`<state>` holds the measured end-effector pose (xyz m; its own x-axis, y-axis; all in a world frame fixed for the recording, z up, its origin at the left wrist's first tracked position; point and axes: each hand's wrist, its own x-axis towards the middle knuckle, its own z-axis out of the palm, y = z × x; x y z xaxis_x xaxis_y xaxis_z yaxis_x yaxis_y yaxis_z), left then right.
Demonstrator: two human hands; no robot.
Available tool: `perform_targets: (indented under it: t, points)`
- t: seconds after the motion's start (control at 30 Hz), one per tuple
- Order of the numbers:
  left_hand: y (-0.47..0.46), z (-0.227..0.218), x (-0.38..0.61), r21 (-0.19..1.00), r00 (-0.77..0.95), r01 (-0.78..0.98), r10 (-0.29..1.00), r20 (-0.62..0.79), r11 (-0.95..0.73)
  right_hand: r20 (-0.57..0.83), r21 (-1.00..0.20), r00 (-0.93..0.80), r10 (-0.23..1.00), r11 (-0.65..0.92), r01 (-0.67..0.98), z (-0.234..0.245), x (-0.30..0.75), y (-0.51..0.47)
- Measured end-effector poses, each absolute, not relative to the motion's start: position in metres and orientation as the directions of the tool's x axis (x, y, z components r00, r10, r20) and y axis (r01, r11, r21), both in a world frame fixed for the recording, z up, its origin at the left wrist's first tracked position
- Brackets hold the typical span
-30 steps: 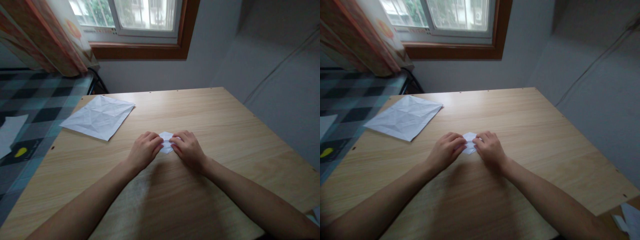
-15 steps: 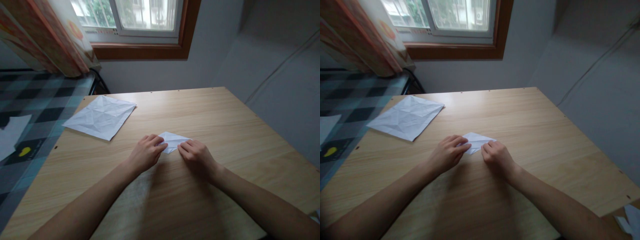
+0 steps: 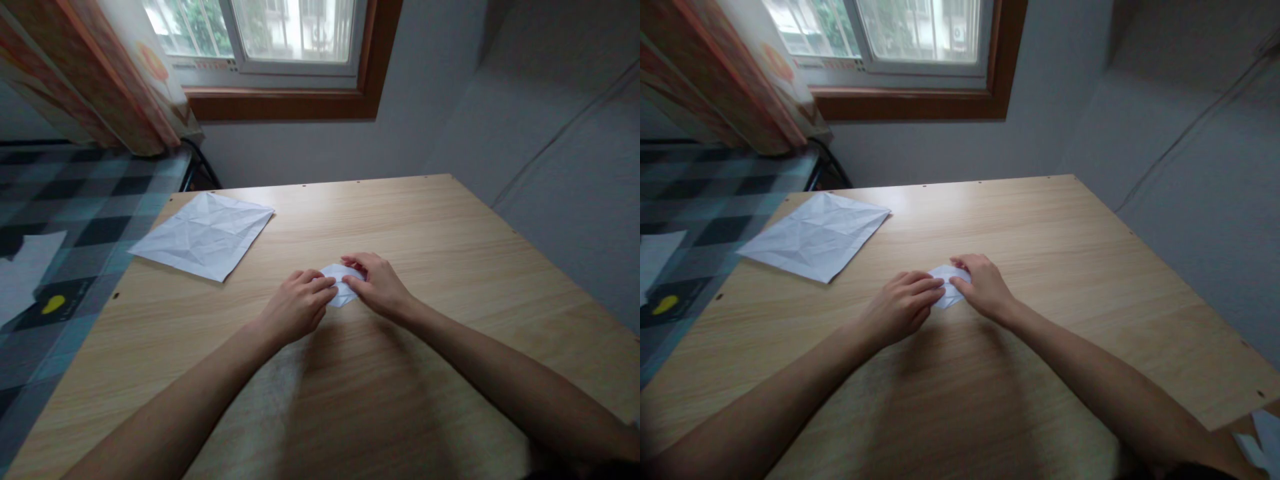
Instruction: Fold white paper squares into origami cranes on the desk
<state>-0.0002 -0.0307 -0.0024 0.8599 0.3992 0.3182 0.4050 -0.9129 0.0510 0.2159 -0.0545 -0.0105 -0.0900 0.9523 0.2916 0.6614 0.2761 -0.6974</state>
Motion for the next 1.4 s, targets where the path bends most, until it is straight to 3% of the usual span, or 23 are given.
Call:
perform_targets:
  t: [0.13,0.27,0.47,0.6,0.7,0.8,1.07,1.27,1.4]
  points:
    - [-0.031,0.0,-0.001,0.05,0.868,0.405,0.401,0.294,-0.913,0.281,-0.738,-0.054,0.958,0.251,0.627,-0.014,0.211,-0.044]
    - [-0.032,0.002,0.0,0.035,0.869,0.412,0.404,0.285,-0.911,0.365,-0.694,-0.106,0.925,0.347,0.631,-0.017,0.214,-0.045]
    - [-0.034,0.002,0.001,-0.001,0.838,0.456,0.429,0.337,-0.89,0.461,-0.538,-0.253,0.85,0.495,0.682,-0.023,0.22,-0.053]
    - [-0.033,0.001,0.001,0.012,0.865,0.406,0.388,0.319,-0.914,0.471,-0.373,-0.36,0.805,0.552,0.746,-0.022,0.221,-0.057]
    - [-0.032,0.001,0.002,0.007,0.872,0.401,0.384,0.303,-0.916,0.459,-0.26,-0.447,0.767,0.598,0.758,-0.019,0.218,-0.059]
    - [-0.033,0.002,0.003,-0.016,0.871,0.41,0.387,0.303,-0.912,0.421,-0.222,-0.516,0.746,0.636,0.739,-0.014,0.215,-0.062]
    - [-0.035,0.006,0.003,-0.08,0.823,0.48,0.417,0.386,-0.874,0.318,-0.034,-0.579,0.751,0.619,0.784,-0.003,0.211,-0.077]
    - [-0.035,0.006,0.002,-0.105,0.774,0.564,0.481,0.411,-0.819,0.312,-0.038,-0.661,0.683,0.704,0.709,0.0,0.206,-0.085]
    - [-0.034,0.004,0.002,-0.093,0.781,0.553,0.476,0.405,-0.828,0.381,-0.129,-0.641,0.666,0.725,0.676,-0.005,0.21,-0.079]
